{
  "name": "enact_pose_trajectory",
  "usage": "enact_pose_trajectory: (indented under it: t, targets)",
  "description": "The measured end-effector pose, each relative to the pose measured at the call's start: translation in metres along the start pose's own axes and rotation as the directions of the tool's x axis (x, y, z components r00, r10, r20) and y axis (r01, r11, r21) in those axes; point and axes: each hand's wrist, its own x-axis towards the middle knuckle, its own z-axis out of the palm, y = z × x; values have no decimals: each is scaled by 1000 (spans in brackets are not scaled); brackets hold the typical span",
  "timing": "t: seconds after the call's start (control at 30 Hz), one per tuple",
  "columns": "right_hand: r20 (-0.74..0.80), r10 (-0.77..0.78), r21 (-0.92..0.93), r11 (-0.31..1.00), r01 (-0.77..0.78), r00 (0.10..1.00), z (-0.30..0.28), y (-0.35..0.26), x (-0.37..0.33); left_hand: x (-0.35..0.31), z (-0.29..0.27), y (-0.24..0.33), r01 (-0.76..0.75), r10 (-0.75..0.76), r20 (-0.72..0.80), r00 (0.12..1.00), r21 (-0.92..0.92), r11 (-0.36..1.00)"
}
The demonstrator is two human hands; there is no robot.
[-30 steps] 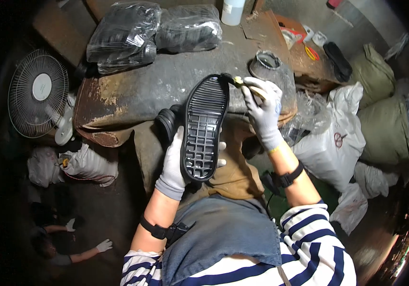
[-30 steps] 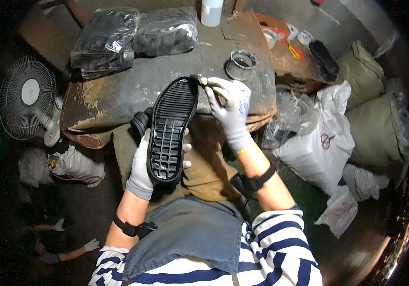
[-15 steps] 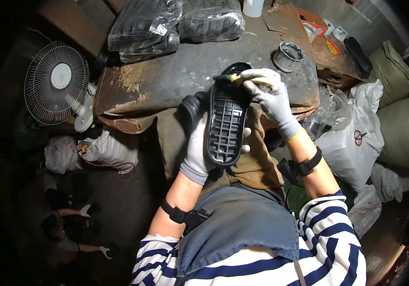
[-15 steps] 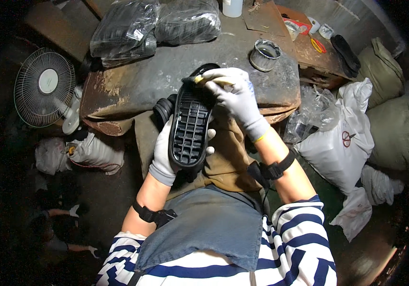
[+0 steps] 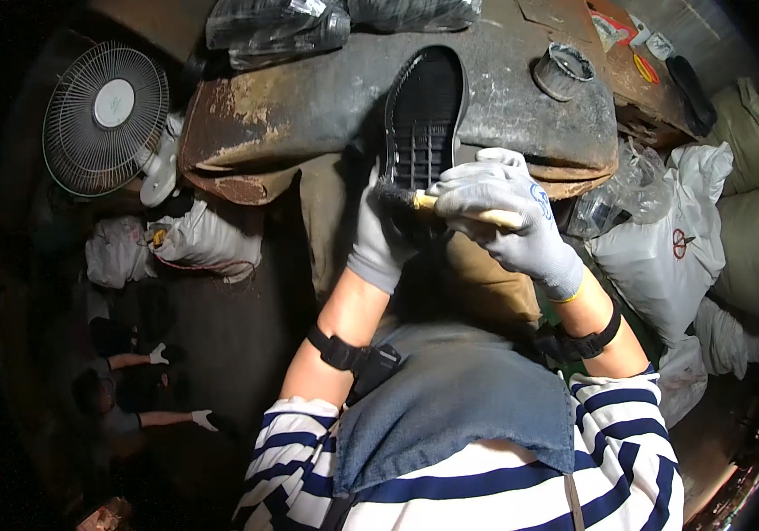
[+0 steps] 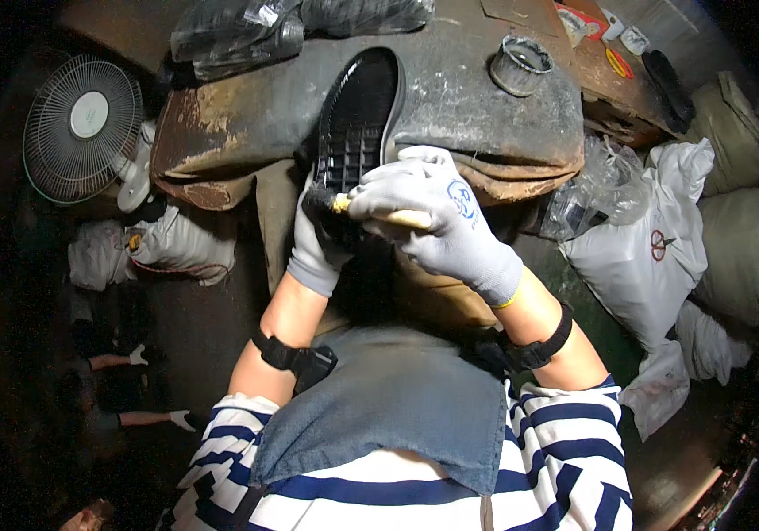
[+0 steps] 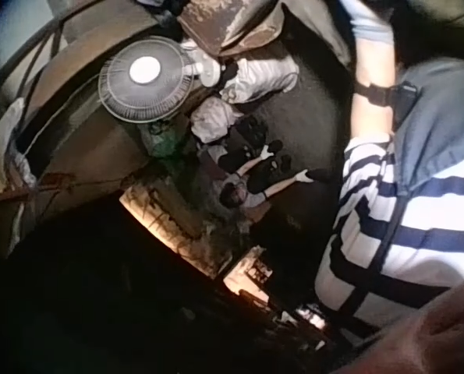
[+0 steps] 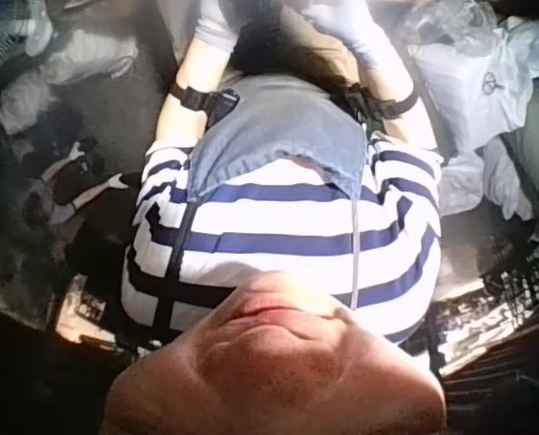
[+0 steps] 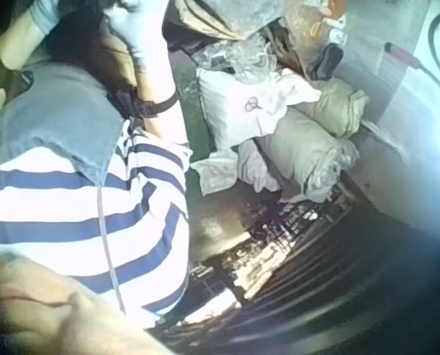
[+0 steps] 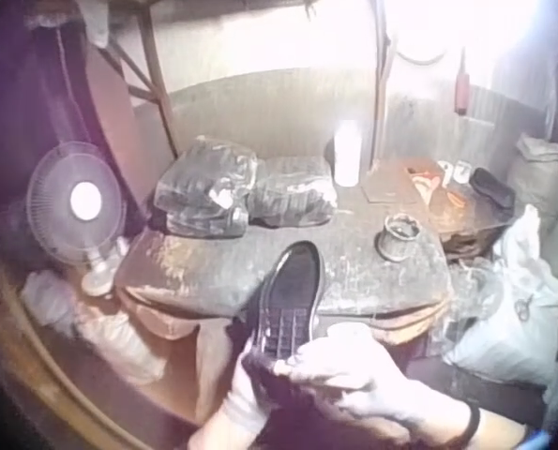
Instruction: Applying adhesive to the inner surface of shoe soles using a brush in a manufacturing workshop.
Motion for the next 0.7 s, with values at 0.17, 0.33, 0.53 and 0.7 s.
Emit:
enact_pose_trajectory:
  t: [0.17, 0.33, 0.53, 0.7]
  targets:
    - [172, -10, 32, 999, 4, 985, -3, -18, -20, 3, -4, 22, -44, 49, -52, 997, 93, 995]
    - [105, 69, 9, 997, -71, 992, -16, -19, -36, -4, 16, 49, -170, 182, 28, 983, 518, 838]
    - [-8, 461, 192, 872, -451, 887, 12, -15, -21, -12, 20, 54, -145, 154, 7, 988, 375, 916]
    - [-26, 564, 367, 773, -517, 825, 20, -12, -8, -21, 5, 57, -149, 246, -119, 962, 524, 838]
